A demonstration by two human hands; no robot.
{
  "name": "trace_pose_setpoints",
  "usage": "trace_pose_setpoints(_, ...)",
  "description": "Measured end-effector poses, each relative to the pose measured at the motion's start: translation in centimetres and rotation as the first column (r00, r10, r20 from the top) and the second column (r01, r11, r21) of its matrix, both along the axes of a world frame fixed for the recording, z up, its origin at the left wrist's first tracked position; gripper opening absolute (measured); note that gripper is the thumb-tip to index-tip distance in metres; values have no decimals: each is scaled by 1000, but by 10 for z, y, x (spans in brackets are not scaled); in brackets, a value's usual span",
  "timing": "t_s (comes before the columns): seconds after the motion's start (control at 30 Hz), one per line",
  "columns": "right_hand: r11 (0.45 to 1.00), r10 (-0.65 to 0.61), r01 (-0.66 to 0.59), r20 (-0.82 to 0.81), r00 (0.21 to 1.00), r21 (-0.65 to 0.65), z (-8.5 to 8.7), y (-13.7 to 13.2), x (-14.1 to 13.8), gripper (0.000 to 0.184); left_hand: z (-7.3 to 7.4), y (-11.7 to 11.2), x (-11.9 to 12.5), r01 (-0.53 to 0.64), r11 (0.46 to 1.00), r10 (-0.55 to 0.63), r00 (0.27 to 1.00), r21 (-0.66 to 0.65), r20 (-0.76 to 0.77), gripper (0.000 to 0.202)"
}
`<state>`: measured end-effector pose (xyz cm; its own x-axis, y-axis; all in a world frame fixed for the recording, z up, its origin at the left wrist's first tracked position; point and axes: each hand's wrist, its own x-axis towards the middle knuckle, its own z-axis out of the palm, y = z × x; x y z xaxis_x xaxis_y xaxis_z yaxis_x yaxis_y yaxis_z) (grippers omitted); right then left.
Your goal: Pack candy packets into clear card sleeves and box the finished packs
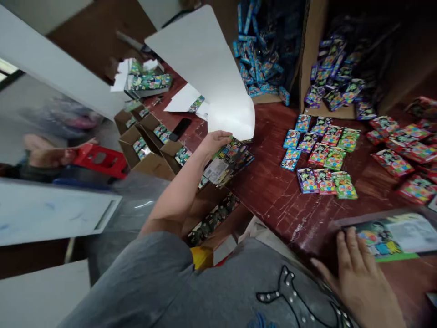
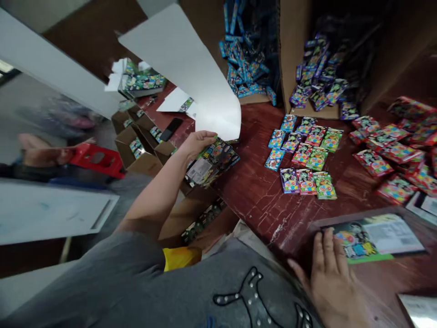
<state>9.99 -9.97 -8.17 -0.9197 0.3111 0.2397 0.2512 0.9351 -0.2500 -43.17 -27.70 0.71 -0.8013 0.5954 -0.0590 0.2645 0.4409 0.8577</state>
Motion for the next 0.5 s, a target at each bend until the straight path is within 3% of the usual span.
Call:
trace_pose_setpoints(0.1, 996, 87, -90, 109, 990, 22, 2, -9, 16, 96, -7, 12, 15, 64, 998, -66, 937, -17, -342, 48)
trace_pose_setpoints(0.17, 989, 145, -143, 158, 977, -21, 4, -8, 37, 82, -8, 25, 42, 109, 993, -78, 907, 52, -414, 39)
trace_pose_setpoints(0.2, 985, 171, -164, 160, 972, -61, 7, -9, 49, 77, -8, 32, 61, 153, 985, -98, 884, 85, -457, 33)
trace_pose_setpoints(0.27, 968, 194, -172, 109, 975, -180, 13, -12, 74, 71, -7, 43, 108, 330, 943, -255, 790, 36, -557, 26)
trace_pose_setpoints(0.33, 946, 145, -138, 2, 989, -293, 25, -19, 90, 63, -5, 53, 166, 557, 830, -451, 667, -4, -593, 18)
trace_pose_setpoints(0.37, 945, 70, -83, -51, 996, -317, 33, -22, 93, 57, -4, 57, 196, 650, 760, -517, 597, -9, -613, 16)
trace_pose_setpoints(0.43, 928, -233, 165, -176, 956, -334, 55, -26, 84, 43, -3, 67, 252, 784, 619, -577, 492, 45, -652, 24)
trace_pose_setpoints(0.47, 876, -420, 317, -251, 872, -364, 69, -26, 74, 35, -2, 72, 277, 828, 554, -583, 462, 90, -668, 38)
trace_pose_setpoints(0.5, 774, -606, 448, -322, 727, -447, 83, -25, 61, 28, -1, 78, 298, 854, 505, -585, 443, 122, -680, 56)
